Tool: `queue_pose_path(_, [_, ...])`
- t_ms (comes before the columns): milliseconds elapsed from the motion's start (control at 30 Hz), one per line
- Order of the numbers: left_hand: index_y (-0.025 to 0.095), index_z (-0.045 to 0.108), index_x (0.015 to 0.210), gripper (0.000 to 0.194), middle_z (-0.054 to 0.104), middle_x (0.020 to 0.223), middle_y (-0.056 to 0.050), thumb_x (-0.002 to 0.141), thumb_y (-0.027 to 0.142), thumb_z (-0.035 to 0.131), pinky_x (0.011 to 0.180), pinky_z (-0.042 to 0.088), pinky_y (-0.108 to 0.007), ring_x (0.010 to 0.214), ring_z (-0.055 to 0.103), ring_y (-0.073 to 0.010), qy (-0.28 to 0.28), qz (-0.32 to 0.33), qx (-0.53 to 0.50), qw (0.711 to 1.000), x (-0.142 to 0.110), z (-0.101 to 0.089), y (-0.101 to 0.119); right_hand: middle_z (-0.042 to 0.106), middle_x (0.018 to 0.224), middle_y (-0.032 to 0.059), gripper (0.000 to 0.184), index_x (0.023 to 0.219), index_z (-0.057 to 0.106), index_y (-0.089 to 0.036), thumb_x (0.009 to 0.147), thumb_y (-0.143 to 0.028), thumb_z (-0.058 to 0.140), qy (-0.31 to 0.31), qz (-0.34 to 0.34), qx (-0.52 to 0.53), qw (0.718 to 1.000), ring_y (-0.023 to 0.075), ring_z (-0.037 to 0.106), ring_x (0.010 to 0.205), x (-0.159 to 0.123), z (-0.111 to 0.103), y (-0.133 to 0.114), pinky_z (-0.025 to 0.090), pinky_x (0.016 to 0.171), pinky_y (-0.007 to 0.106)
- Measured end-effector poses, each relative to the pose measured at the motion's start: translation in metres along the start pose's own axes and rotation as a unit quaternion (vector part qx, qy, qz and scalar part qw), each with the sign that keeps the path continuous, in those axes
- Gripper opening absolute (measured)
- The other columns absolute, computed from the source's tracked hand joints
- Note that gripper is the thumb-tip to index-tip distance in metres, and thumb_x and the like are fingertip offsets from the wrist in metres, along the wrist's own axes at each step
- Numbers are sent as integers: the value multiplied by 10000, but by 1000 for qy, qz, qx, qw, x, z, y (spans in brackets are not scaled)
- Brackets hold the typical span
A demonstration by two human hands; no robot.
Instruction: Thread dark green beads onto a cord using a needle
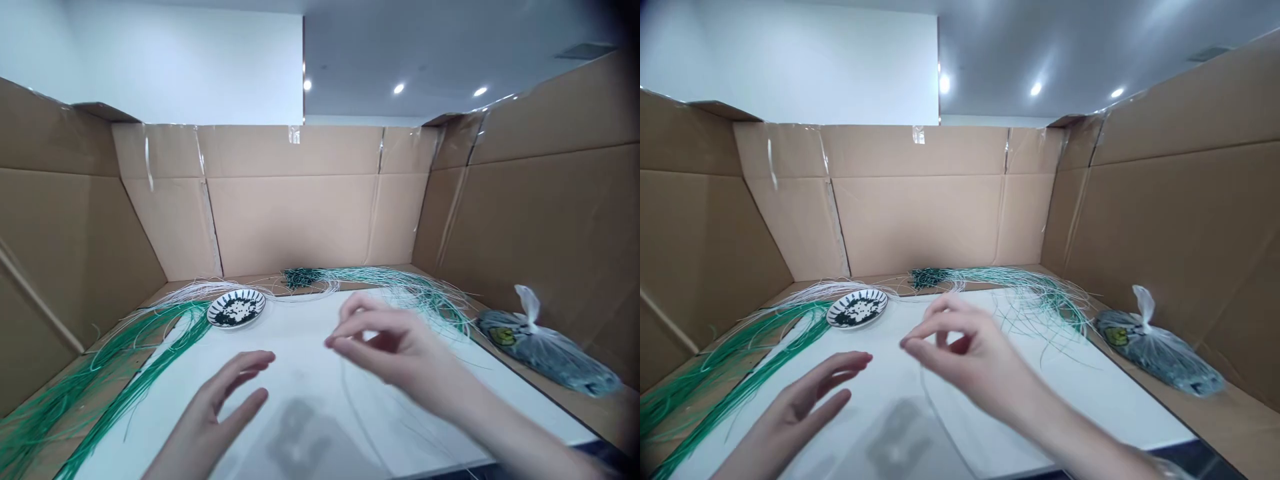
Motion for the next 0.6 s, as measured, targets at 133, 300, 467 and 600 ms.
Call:
queue_pose_path(133, [311,795,1073,355,813,1148,-44,859,570,681,962,592,-332,1104,740,-272,70,-29,-129,989,-14,40,15,547,808,-1,215,685,795,-222,782,-410,837,8,75,64,995,72,414,543,21,33,45,267,432,233])
queue_pose_path(300, [271,838,952,322,825,963,-39,865,543,687,865,595,-285,925,742,-248,117,-49,-151,980,-21,53,7,540,813,-13,278,732,799,-209,792,-479,809,11,121,122,985,30,375,466,7,63,89,247,442,241])
queue_pose_path(467, [250,809,762,346,776,862,-36,911,511,637,843,551,-268,863,681,-235,83,-45,-185,978,-22,53,9,529,774,-10,305,777,836,-227,747,-531,840,22,132,151,979,70,488,536,4,71,101,242,434,228])
queue_pose_path(600, [234,701,675,348,691,766,-21,902,496,662,795,498,-228,821,618,-214,92,-56,-215,971,-26,52,2,526,796,-9,278,802,864,-257,740,-528,850,11,133,149,980,59,522,534,3,77,104,247,446,225])
Point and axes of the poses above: each hand's wrist, its own x-axis towards the middle knuckle, its own z-axis out of the palm, y = z × x, the point moved 9 cm from there along x, towards the middle knuckle
